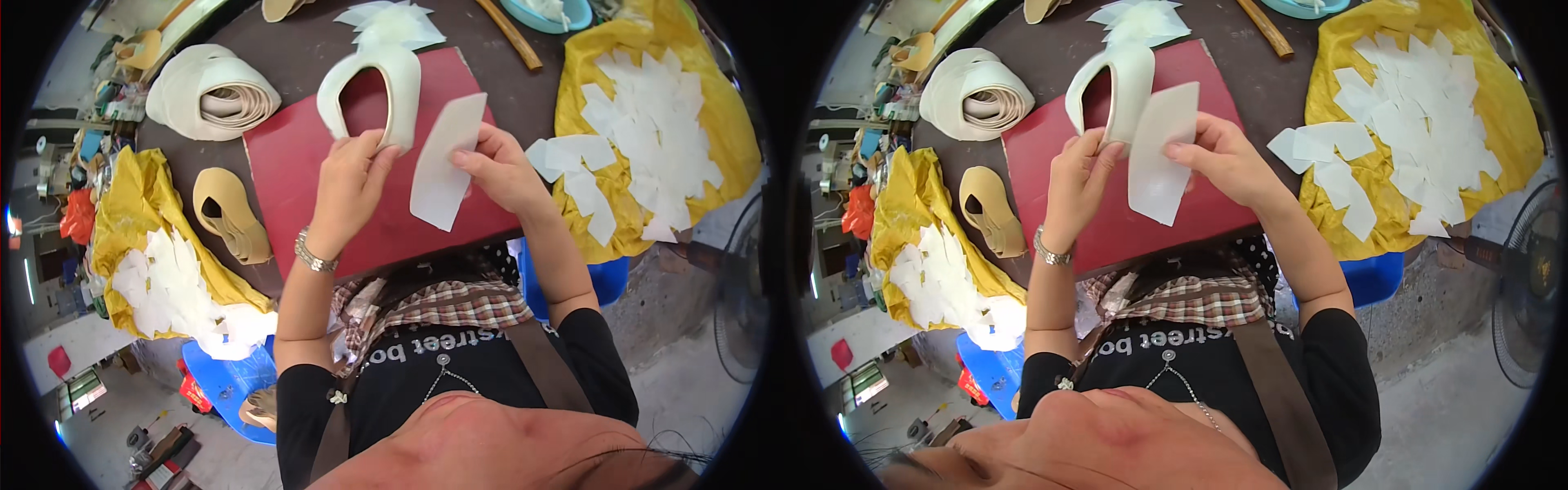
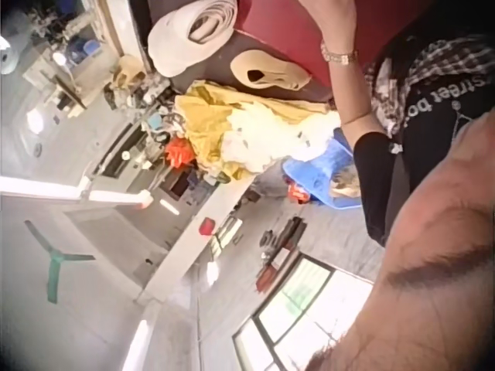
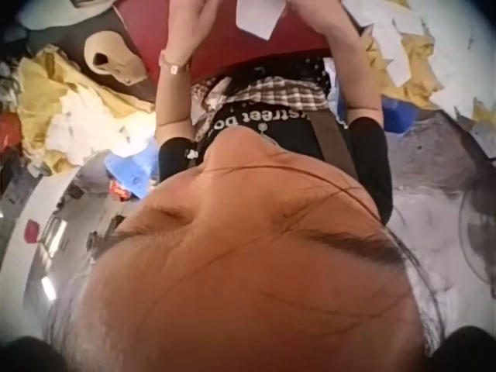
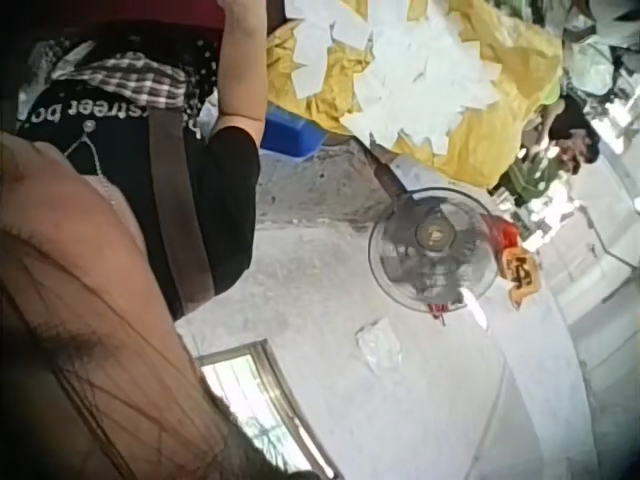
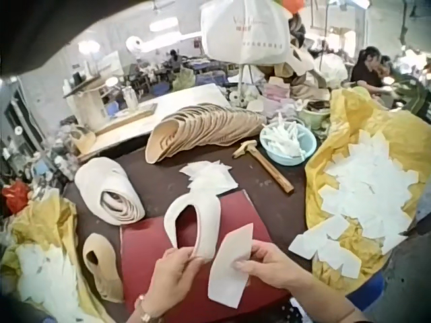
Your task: The person attaches adhesive reinforcement patches to shoe upper pieces and fits lining material onto them by hand.
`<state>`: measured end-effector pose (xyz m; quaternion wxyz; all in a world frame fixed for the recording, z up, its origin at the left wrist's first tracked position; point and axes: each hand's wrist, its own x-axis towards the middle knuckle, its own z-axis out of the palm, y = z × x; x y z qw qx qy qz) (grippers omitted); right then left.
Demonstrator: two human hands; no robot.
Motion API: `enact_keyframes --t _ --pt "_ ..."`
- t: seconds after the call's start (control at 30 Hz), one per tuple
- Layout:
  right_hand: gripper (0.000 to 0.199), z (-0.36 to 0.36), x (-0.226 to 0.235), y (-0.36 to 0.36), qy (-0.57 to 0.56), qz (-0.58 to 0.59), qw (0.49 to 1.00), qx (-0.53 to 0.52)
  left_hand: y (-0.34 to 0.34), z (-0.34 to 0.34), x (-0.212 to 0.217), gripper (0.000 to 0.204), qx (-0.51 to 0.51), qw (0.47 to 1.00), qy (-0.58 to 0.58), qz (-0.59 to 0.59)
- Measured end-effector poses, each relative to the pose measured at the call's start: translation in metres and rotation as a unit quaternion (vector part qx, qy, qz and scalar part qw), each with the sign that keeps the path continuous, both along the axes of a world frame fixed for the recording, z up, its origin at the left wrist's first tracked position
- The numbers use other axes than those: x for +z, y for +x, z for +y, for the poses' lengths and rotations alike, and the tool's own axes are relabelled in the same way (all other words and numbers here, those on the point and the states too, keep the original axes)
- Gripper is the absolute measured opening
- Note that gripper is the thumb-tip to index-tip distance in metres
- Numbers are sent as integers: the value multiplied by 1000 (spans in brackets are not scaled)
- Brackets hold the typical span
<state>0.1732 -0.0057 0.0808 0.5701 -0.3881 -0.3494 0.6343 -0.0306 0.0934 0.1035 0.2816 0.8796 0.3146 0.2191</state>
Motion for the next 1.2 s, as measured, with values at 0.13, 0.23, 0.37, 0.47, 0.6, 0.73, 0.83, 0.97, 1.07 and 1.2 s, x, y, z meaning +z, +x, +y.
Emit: enact_keyframes --t 0.13,0.23,0.37,0.47,0.6,0.73,0.83,0.97,1.07,1.2 --pt "25 31 6 -23 51 -48 997 -37 4 -14 13 36 20 965 -197 -172" --pt "26 38 13 -29 71 -34 997 -26 -2 -14 13 42 -4 872 -382 -308" --pt "27 40 12 -32 75 -35 996 -20 -8 -12 15 45 -40 829 -416 -371" --pt "26 43 11 -38 80 -25 996 -41 0 -17 12 39 6 853 -373 -364" --pt "27 43 6 -44 102 -61 989 -90 9 -19 4 32 75 864 -349 -356" --pt "21 44 7 -56 74 -108 978 -161 14 -20 -3 30 97 854 -326 -394" --pt "27 51 -3 -58 55 -106 978 -171 16 -17 -5 29 116 858 -308 -394" --pt "37 60 -2 -66 48 -44 985 -162 15 -14 -10 29 128 862 -296 -390" --pt "47 58 -8 -79 69 -100 969 -217 13 -12 -12 29 156 879 -272 -359" --pt "54 63 -11 -78 138 -162 927 -310 14 -6 -14 29 155 896 -242 -338"
